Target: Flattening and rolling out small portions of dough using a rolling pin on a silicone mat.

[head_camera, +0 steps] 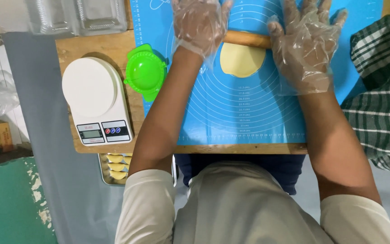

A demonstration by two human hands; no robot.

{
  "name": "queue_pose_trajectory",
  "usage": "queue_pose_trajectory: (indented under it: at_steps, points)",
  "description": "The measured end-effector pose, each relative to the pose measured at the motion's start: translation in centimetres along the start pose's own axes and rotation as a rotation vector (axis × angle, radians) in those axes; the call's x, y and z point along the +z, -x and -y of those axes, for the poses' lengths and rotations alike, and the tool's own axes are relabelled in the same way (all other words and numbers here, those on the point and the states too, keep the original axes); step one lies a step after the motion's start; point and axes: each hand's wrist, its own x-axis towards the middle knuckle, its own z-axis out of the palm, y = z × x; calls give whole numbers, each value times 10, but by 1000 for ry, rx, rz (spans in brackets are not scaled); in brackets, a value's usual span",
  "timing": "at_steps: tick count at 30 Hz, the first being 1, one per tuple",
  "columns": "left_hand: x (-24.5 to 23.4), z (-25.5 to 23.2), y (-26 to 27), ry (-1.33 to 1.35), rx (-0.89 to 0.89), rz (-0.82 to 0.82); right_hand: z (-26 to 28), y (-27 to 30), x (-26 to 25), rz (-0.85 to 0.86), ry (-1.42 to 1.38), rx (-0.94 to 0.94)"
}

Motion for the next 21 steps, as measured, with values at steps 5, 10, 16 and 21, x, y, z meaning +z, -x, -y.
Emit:
queue_pose_trajectory:
  at_steps: [5, 10, 16, 21]
  points:
    - [-27, -3, 30, -78, 137, -163, 8, 9, -14, 37, -40, -68]
    - [-29, -3, 53, -112, 133, 55, 10, 28, -14, 188, 25, -28]
    - [-61, -9, 65, -104, 172, 290, 25, 53, -24, 413, 16, 140]
    - [-56, 3, 74, -17, 242, 268, 38, 83, -16, 348, 65, 141]
